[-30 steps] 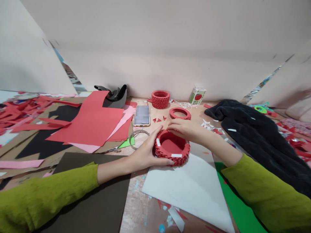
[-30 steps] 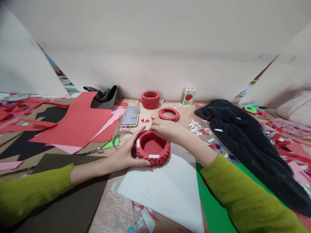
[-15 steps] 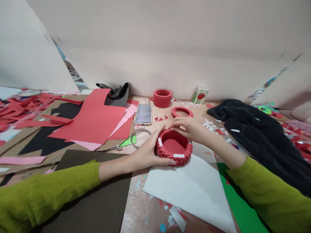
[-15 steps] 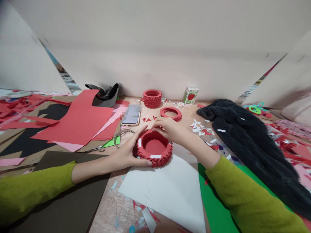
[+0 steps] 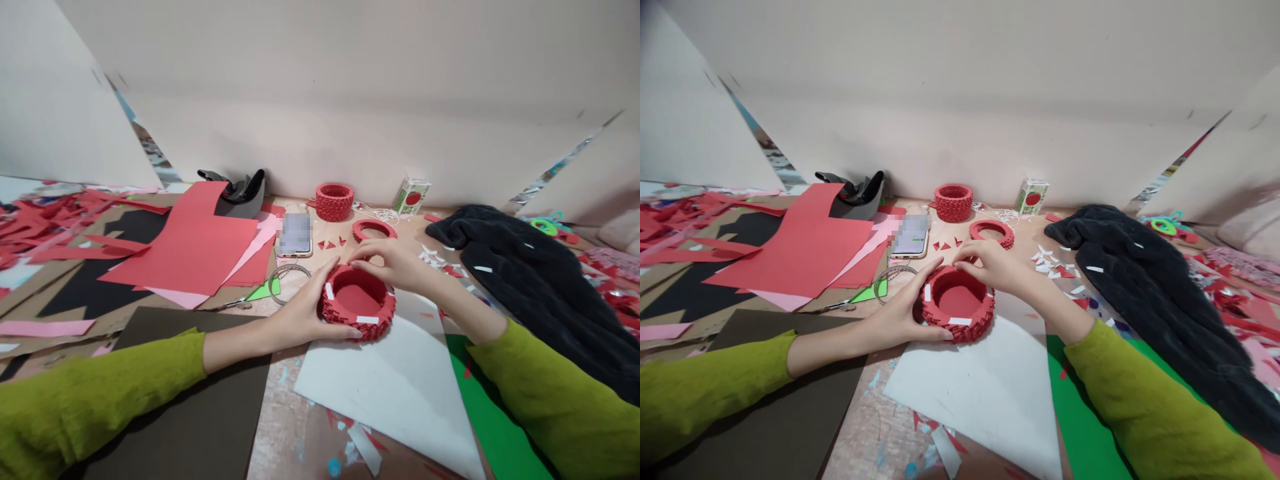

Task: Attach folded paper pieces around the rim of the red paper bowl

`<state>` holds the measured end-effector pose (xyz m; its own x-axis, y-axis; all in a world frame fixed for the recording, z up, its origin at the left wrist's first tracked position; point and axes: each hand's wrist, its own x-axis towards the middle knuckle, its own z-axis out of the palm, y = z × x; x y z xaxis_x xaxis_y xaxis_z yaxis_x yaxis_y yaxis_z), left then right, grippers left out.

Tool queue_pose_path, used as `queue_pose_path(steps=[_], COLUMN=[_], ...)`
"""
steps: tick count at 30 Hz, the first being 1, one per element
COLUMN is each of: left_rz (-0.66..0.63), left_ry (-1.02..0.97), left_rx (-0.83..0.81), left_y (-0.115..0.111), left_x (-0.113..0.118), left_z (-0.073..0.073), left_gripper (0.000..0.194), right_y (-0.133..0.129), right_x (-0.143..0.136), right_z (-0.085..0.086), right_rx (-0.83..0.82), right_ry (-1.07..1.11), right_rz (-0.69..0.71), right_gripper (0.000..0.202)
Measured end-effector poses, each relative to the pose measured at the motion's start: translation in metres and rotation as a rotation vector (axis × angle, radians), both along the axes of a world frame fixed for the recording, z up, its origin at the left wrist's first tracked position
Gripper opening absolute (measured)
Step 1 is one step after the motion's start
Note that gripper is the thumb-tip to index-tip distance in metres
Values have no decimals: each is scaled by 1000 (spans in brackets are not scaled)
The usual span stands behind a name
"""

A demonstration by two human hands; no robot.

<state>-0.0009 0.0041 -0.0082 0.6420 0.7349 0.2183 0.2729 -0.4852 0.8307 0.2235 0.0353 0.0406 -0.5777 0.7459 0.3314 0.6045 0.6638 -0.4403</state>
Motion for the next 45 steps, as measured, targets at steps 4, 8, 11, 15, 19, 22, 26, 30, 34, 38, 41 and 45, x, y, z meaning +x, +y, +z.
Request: queue_pose_path(steps=[4,8,11,15,19,22,26,30,34,38,41,45], left_rz=[-16,-13,2,16,10,14,1,0,-8,7,20,20], left_ry=[-8,-6,10,23,22,24,14,8,-3,7,23,26], left_rx=[-5,6,-10,-29,-35,-36,-14,-15,-19,-13,-15,-16], left_y=[0,0,0,0,-1,-1,-1,0,0,0,1,0], left_x=[0,1,1,1,1,0,1,1,1,0,0,-1], left_z=[1,1,1,2,3,3,3,2,2,0,-1,0], left_gripper=[117,116,116,118,120,118,116,116,115,115,118,119], right_y=[-1,2,6,7,7,9,9,3,-1,-1,0,2], right_x=[1,3,5,7,7,6,6,6,6,5,5,5], right_z=[3,-1,-6,-10,-11,-12,-11,-2,4,3,1,-2], right_rx=[-4,65,144,287,346,327,272,160,99,136,161,210], right_ry=[-22,-80,-171,-346,-440,-404,-268,-115,-135,-168,-174,-219], right_rz=[-1,36,81,103,95,93,97,82,57,37,43,65], right_gripper=[16,16,19,24,24,24,21,17,17,17,17,20])
